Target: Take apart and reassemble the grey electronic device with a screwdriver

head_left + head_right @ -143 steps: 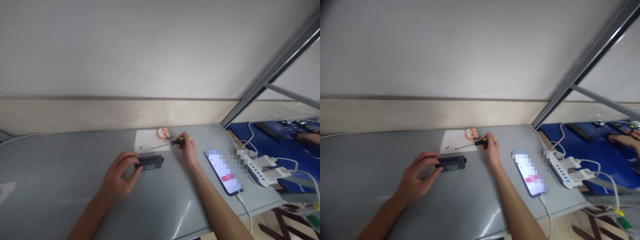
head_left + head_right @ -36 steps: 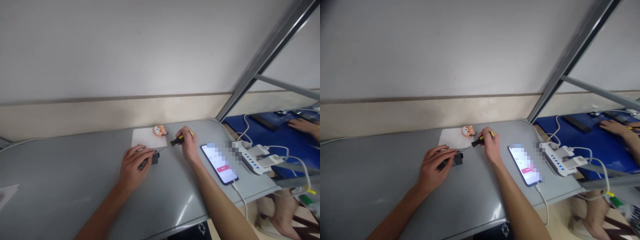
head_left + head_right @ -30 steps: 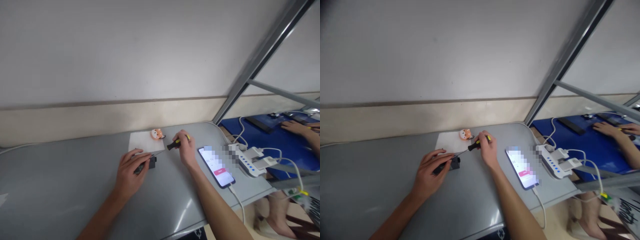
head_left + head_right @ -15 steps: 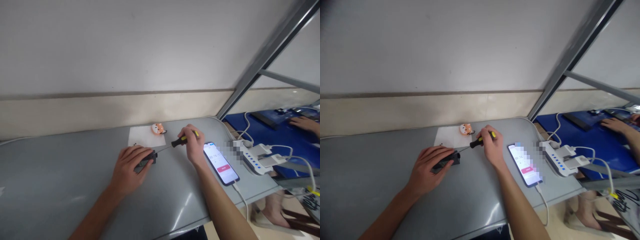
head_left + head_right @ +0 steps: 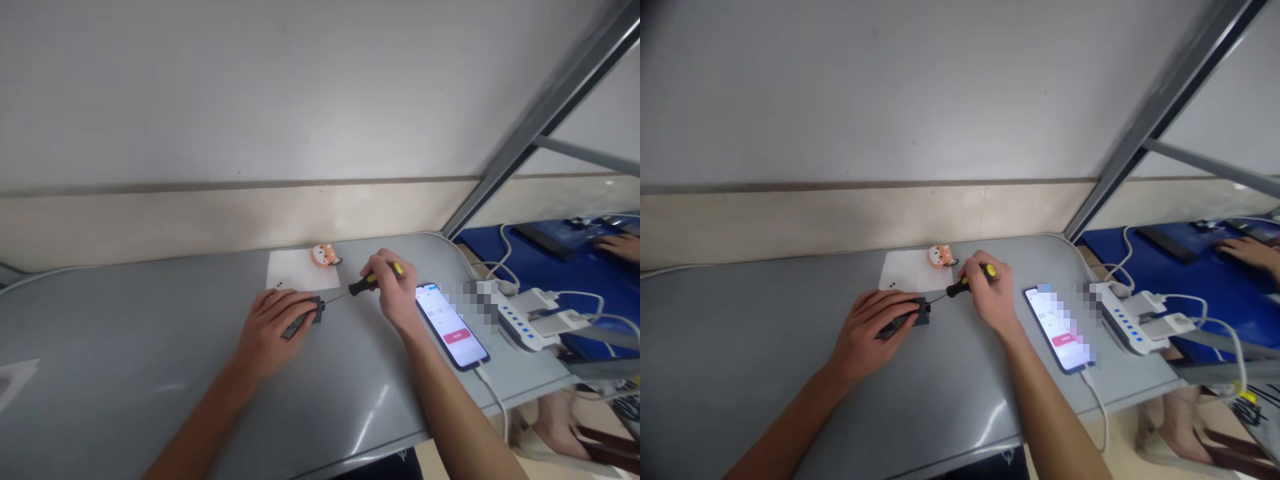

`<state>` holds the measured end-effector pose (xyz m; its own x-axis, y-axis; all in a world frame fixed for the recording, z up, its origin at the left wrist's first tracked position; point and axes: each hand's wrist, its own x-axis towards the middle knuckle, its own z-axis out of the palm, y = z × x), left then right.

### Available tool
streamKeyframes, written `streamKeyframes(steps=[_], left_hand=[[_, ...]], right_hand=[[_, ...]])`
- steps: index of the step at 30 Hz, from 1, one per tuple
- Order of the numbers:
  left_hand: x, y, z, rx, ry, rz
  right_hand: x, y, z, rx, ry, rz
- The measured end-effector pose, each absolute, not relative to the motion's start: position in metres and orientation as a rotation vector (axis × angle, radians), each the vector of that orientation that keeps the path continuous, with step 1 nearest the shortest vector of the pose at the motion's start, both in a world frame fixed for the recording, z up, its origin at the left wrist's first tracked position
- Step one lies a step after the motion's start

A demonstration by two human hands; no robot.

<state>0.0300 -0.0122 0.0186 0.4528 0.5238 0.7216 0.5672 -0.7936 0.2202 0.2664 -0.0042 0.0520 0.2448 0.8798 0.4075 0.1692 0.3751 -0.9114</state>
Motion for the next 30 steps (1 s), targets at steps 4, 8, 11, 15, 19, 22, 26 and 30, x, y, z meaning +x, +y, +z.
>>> streamKeyframes(steps=[4,8,11,15,19,22,26,30], left_hand=[[0.030,-0.012,0.018,-2.654,-0.982,-1.261],[0.028,-0.010,0.018,-2.661,-0.908,-1.253],[0.026,-0.008,0.018,-2.661,-0.886,-1.249],[0.023,-0.004,0.016,-2.683,-0.834,-1.234],[0.018,-0.004,0.016,-2.762,-0.847,-1.257],[0.011,-0.008,0.019,-2.841,-1.021,-1.300],[-0.004,-0.004,0.025,-2.649,-1.499,-1.504],[-0.024,0.012,0.020,-2.351,-1.803,-1.514]], right_hand=[[0.257,-0.005,0.077,-1.124,-1.426,0.677],[0.242,0.003,0.128,-1.038,-1.921,0.866],[0.242,0.020,0.152,-0.946,-2.141,1.004],[0.266,0.047,0.133,-0.921,-1.386,0.835],[0.292,0.062,0.076,-0.732,-0.557,0.897],[0.294,0.061,0.037,-0.817,-0.380,1.061],[0.287,0.059,0.015,-0.813,-0.386,1.135],[0.279,0.063,0.011,-0.850,-0.424,1.161]])
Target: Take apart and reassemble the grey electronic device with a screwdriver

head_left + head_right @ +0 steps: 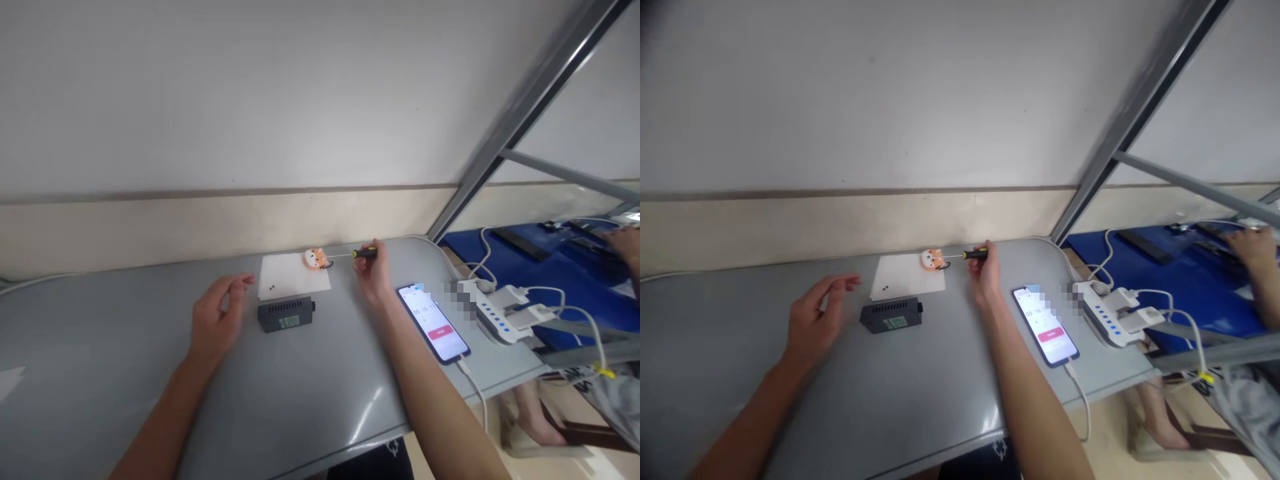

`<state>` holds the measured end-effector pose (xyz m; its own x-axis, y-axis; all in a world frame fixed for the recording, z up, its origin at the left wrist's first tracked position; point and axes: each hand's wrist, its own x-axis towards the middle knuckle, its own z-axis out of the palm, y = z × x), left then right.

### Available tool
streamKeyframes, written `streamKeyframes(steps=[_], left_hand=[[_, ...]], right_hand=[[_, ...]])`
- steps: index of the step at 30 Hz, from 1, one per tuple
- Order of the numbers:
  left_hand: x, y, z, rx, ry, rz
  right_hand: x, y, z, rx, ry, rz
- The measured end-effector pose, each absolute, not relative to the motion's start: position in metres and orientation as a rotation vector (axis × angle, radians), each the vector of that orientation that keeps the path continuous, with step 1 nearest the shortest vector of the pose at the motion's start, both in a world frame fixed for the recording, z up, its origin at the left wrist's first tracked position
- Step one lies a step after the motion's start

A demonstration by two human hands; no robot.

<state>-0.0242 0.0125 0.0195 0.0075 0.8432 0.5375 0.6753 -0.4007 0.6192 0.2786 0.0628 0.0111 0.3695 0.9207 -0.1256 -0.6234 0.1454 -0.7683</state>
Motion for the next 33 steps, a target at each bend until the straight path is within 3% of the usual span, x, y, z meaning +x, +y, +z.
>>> streamKeyframes(steps=[6,14,27,33], left_hand=[[-0.046,0.036,-0.004,2.539,1.585,0.997],[-0.043,0.035,-0.016,2.593,1.506,0.808],[-0.043,0.034,0.003,2.198,1.461,0.934],[-0.053,0.012,0.034,1.984,1.138,0.586]], right_hand=[[0.244,0.058,0.002,-1.086,-0.750,1.116],[0.217,0.046,-0.005,-1.175,-1.178,1.051],[0.227,0.045,0.003,-1.131,-1.036,1.076],[0.236,0.045,0.010,-1.000,-0.800,1.149]])
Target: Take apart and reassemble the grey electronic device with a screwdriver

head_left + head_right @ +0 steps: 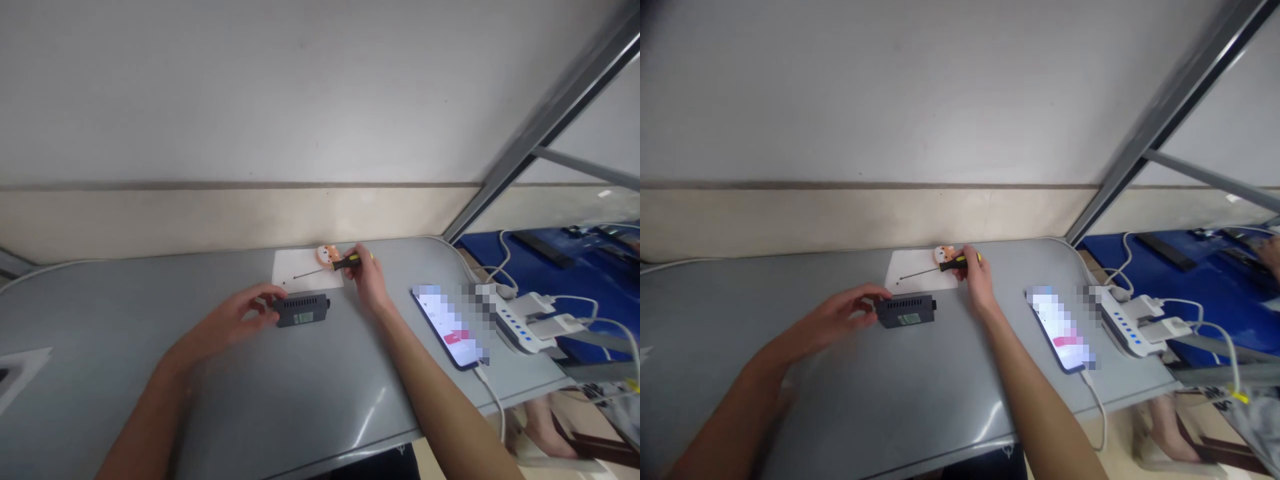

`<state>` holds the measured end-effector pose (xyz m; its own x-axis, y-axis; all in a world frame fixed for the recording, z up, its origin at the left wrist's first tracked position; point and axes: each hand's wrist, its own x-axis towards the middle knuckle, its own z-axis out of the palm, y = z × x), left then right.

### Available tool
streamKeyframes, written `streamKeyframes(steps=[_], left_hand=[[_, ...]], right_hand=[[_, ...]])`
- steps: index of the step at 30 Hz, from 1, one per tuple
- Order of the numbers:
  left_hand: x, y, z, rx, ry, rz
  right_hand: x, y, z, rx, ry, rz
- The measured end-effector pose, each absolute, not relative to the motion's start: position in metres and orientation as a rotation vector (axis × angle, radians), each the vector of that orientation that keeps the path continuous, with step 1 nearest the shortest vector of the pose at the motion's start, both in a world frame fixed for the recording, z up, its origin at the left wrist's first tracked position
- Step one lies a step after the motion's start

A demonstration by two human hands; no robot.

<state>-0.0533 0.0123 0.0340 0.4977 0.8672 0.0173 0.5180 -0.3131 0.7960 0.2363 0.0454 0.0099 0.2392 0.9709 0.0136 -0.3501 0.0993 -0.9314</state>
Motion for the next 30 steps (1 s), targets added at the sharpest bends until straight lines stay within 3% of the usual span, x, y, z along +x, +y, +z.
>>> streamKeyframes(steps=[21,30], left_hand=[[-0.024,0.013,0.011,1.959,1.282,0.609],[-0.028,-0.001,0.026,2.179,0.990,0.482]], right_hand=[[0.260,0.055,0.010,-1.000,-0.684,1.045],[0.265,0.057,0.007,-1.010,-0.677,1.024]])
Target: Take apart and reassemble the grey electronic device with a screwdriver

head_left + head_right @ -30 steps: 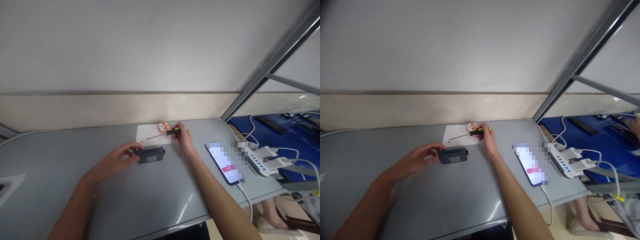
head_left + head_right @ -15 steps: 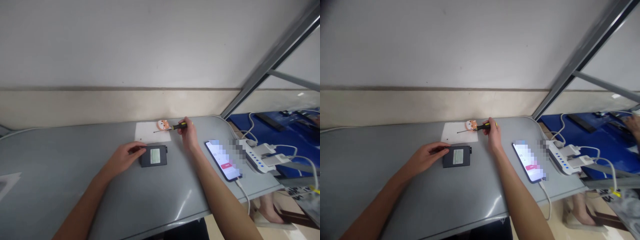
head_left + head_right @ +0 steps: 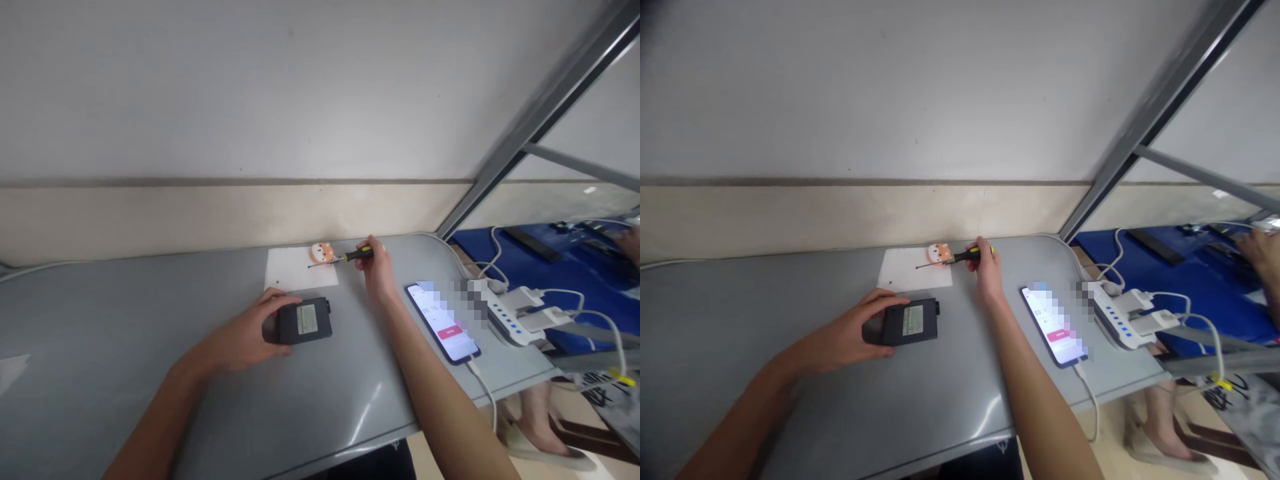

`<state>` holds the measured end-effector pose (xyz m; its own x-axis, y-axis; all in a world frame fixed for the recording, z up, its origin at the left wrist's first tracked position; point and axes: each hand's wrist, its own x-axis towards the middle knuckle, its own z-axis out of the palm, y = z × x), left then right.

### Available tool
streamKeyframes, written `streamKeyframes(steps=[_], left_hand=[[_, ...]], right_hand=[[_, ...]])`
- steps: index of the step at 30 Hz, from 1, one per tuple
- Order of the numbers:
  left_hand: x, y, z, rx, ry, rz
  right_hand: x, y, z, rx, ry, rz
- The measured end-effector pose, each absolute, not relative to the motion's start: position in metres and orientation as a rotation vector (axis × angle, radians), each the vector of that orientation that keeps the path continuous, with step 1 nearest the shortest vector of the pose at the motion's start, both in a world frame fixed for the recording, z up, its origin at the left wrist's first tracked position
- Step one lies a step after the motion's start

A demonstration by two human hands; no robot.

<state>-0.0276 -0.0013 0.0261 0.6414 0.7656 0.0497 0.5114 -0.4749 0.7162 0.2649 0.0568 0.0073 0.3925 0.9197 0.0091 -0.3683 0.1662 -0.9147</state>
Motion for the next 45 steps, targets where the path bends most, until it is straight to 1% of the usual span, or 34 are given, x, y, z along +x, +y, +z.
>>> streamKeyframes(steps=[7,16,26,32,45], left_hand=[[-0.026,-0.001,0.024,2.176,1.114,0.546],[-0.024,0.001,0.033,2.005,1.209,0.495],[-0.021,0.006,0.029,1.881,1.378,0.462],[-0.020,0.008,0.028,1.799,1.348,0.654],[-0.020,0.008,0.024,1.874,1.298,0.947]], right_hand=[[0.266,0.056,0.008,-1.015,-0.678,1.019],[0.266,0.054,0.010,-1.004,-0.688,1.016],[0.247,0.044,0.015,-1.003,-0.807,1.102],[0.231,0.036,0.017,-1.066,-0.951,1.150],[0.225,0.033,0.019,-1.144,-0.960,1.144]])
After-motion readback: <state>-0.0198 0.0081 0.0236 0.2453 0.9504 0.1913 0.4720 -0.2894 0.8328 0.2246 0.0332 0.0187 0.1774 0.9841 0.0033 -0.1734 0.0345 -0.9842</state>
